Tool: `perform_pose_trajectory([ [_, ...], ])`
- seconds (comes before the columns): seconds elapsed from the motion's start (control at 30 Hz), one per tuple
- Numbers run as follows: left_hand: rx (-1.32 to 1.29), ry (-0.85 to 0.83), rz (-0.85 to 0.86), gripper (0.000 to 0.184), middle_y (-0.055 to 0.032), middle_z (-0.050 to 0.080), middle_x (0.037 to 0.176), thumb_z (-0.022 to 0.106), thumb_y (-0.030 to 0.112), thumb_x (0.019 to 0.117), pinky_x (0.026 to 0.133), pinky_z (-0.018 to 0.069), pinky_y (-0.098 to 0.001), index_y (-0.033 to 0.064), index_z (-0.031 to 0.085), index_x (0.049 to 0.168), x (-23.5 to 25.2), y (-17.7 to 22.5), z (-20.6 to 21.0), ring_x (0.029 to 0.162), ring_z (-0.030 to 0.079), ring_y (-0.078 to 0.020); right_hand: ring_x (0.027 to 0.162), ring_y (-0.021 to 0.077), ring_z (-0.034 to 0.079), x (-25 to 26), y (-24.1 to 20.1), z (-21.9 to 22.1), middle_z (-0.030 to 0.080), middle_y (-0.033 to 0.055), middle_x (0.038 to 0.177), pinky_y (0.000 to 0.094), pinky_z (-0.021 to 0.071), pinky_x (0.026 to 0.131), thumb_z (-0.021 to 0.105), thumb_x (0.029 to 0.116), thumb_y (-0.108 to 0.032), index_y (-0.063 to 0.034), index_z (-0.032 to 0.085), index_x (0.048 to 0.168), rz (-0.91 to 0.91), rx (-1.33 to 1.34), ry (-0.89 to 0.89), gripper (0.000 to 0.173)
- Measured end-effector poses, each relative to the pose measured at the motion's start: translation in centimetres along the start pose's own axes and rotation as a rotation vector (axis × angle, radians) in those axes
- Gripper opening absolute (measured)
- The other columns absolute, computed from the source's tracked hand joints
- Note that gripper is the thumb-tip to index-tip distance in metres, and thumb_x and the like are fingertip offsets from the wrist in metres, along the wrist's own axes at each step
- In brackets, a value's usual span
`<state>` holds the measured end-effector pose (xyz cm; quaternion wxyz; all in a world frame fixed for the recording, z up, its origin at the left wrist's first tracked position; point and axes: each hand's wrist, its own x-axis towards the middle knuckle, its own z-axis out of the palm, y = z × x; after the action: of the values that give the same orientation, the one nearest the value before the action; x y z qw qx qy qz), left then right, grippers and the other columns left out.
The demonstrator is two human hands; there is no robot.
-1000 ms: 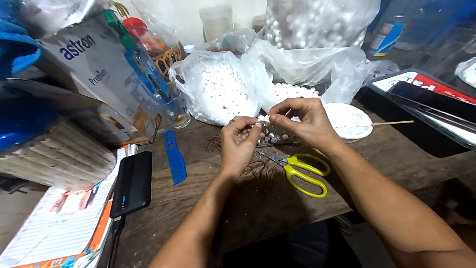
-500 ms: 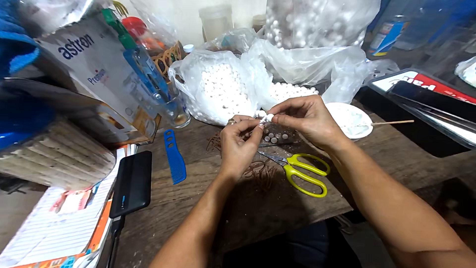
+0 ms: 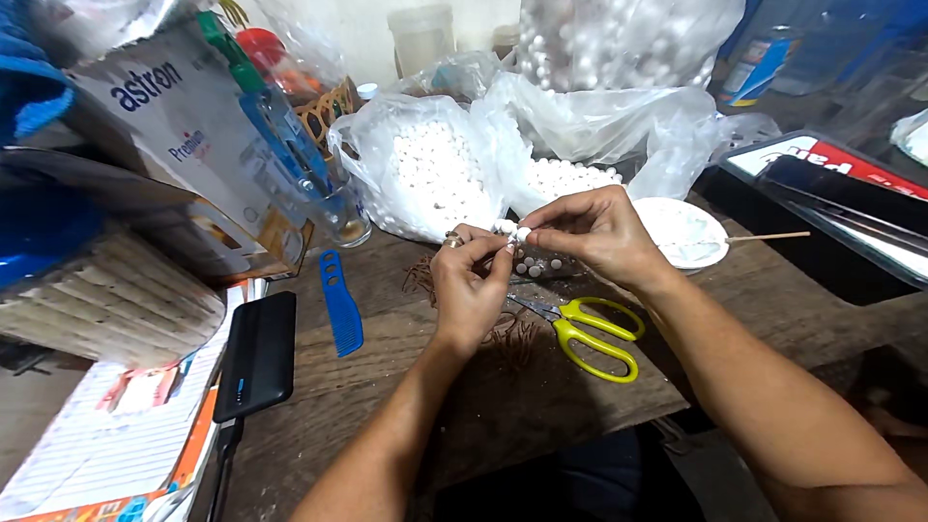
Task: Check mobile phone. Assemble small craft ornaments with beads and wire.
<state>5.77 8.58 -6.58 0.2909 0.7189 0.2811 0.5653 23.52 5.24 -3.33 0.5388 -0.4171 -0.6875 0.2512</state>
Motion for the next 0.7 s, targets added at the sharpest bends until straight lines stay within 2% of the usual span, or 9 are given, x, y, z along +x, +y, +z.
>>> perform_pose_trajectory([
  [0.1,0.022,0.009,0.013,0.007,-0.0055,0.061,0.089,0.068,-0.005,0.0874,0.064,0.0481,-0.0093,-0.0039,0.074,0.088,0.0,-0.1,0.0,0.073,0.057,0.0021,0.067,-0.0028,0.064,0.1,0.4,0.1,0.072,-0.0021,0.082,0.0134,0.0558,0.064,0.070,0.0868,0.004,-0.0005,0.074,0.096,-0.012,0.008,0.007,0.011],
  [0.23,0.039,0.002,0.022,0.007,-0.0053,0.061,0.089,0.068,-0.005,0.0870,0.066,0.0485,-0.0097,-0.0035,0.075,0.087,-0.2,-0.1,0.2,0.074,0.057,0.0019,0.061,-0.0010,0.063,0.0,0.2,0.3,0.072,-0.0005,0.078,0.0141,0.0547,0.058,0.069,0.0879,0.003,-0.0003,0.074,0.094,0.000,-0.003,0.006,0.009],
  [0.57,0.069,0.042,0.046,0.008,-0.0042,0.059,0.086,0.067,-0.003,0.0875,0.065,0.0463,-0.0095,-0.0031,0.075,0.086,-0.2,-0.3,0.2,0.074,0.056,0.0019,0.064,-0.0026,0.064,0.0,0.5,0.8,0.072,-0.0013,0.080,0.0130,0.0550,0.062,0.071,0.0879,0.002,-0.0005,0.074,0.095,-0.005,-0.007,0.033,0.008],
  [0.7,0.074,0.049,0.042,0.007,-0.0038,0.057,0.085,0.067,-0.003,0.0872,0.063,0.0448,-0.0088,-0.0033,0.074,0.086,-0.2,-0.4,0.2,0.073,0.054,0.0020,0.060,-0.0001,0.063,0.0,0.2,1.2,0.072,0.0021,0.080,0.0149,0.0545,0.056,0.070,0.0892,0.003,0.0005,0.074,0.095,0.001,-0.024,0.039,0.007],
])
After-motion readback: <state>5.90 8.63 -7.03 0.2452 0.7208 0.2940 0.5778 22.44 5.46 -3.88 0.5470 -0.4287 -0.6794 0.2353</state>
